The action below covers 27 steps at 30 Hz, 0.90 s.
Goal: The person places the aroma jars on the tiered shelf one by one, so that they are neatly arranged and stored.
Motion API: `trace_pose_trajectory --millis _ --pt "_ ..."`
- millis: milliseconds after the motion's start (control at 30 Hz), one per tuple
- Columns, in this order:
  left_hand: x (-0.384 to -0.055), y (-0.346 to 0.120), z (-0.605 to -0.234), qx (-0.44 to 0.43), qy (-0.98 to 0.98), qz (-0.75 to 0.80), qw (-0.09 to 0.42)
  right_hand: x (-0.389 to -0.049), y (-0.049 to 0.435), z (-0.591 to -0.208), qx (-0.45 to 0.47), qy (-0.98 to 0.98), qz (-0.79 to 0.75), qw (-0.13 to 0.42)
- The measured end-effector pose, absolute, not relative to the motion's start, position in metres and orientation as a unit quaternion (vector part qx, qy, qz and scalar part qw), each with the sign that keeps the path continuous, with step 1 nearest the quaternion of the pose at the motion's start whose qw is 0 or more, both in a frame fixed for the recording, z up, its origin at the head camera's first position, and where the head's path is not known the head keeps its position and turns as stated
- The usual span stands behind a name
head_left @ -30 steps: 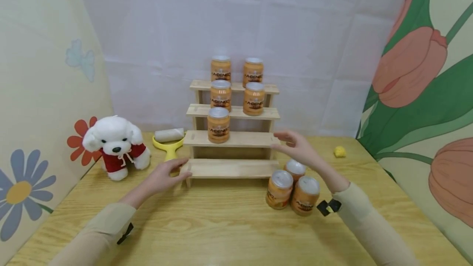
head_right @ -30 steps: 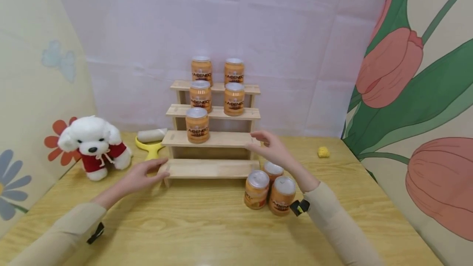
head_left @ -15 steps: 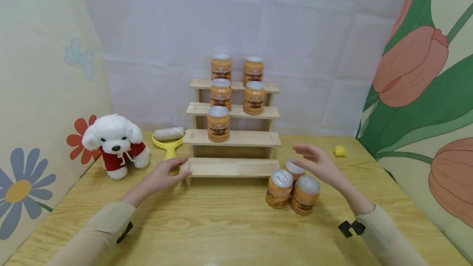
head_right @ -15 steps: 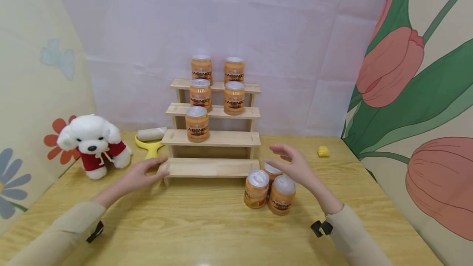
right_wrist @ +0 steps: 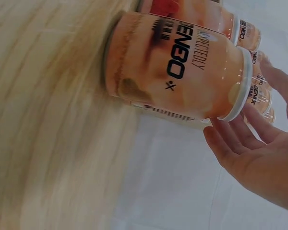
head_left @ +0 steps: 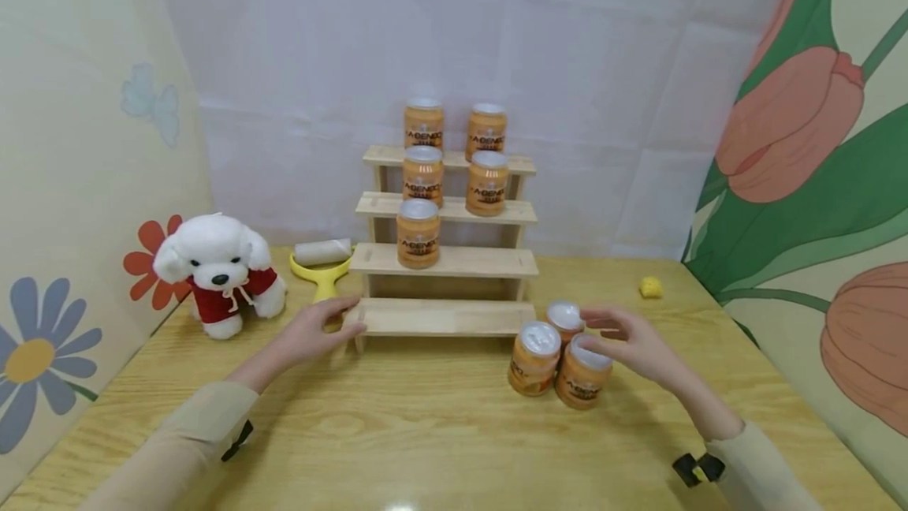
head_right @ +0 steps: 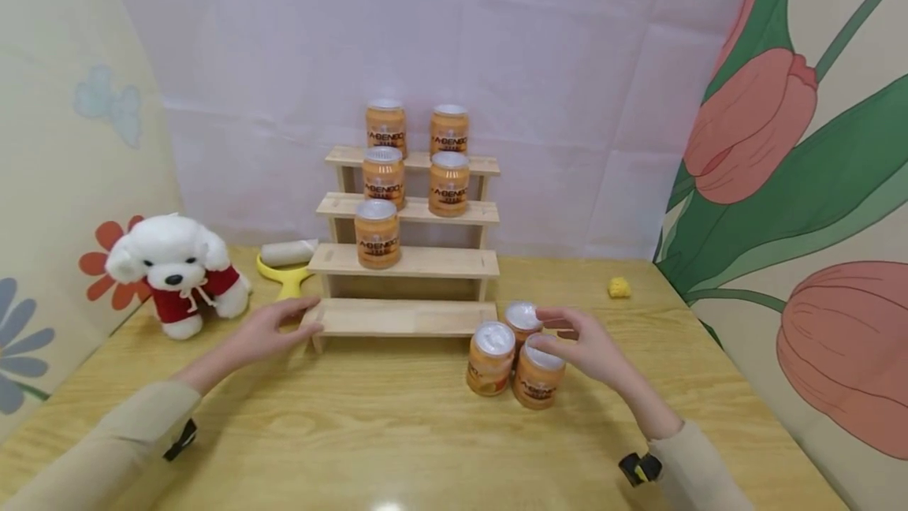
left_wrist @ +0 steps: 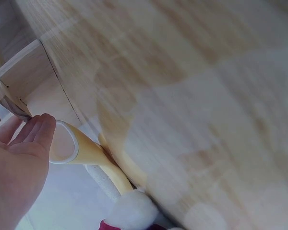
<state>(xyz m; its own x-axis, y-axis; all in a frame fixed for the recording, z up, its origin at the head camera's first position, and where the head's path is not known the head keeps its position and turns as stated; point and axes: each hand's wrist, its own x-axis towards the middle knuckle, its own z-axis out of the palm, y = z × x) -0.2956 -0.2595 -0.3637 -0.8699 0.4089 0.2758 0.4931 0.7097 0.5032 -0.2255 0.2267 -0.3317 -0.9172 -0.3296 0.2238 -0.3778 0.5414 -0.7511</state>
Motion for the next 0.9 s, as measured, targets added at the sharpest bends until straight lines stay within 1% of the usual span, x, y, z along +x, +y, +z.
trace_pose_trajectory --millis 200,467,633,900 --pt "-0.295 -0.261 -0.362 -0.246 -0.922 -0.293 0.067 -0.22 0.23 -0.336 0.214 -0.882 0.419 0.016" --pt "-0.294 -0.261 -0.363 -0.242 -0.923 -0.293 0.064 -0.218 0.237 -0.341 0.227 -0.881 0.415 0.018" --pt "-0.294 -0.259 -0.362 -0.242 -0.922 -0.295 0.06 -0.216 0.245 -0.342 0.211 -0.888 0.408 0.014" --pt "-0.296 -0.26 -0.364 -0.242 -0.923 -0.292 0.064 -0.214 0.263 -0.342 0.177 -0.9 0.397 0.024"
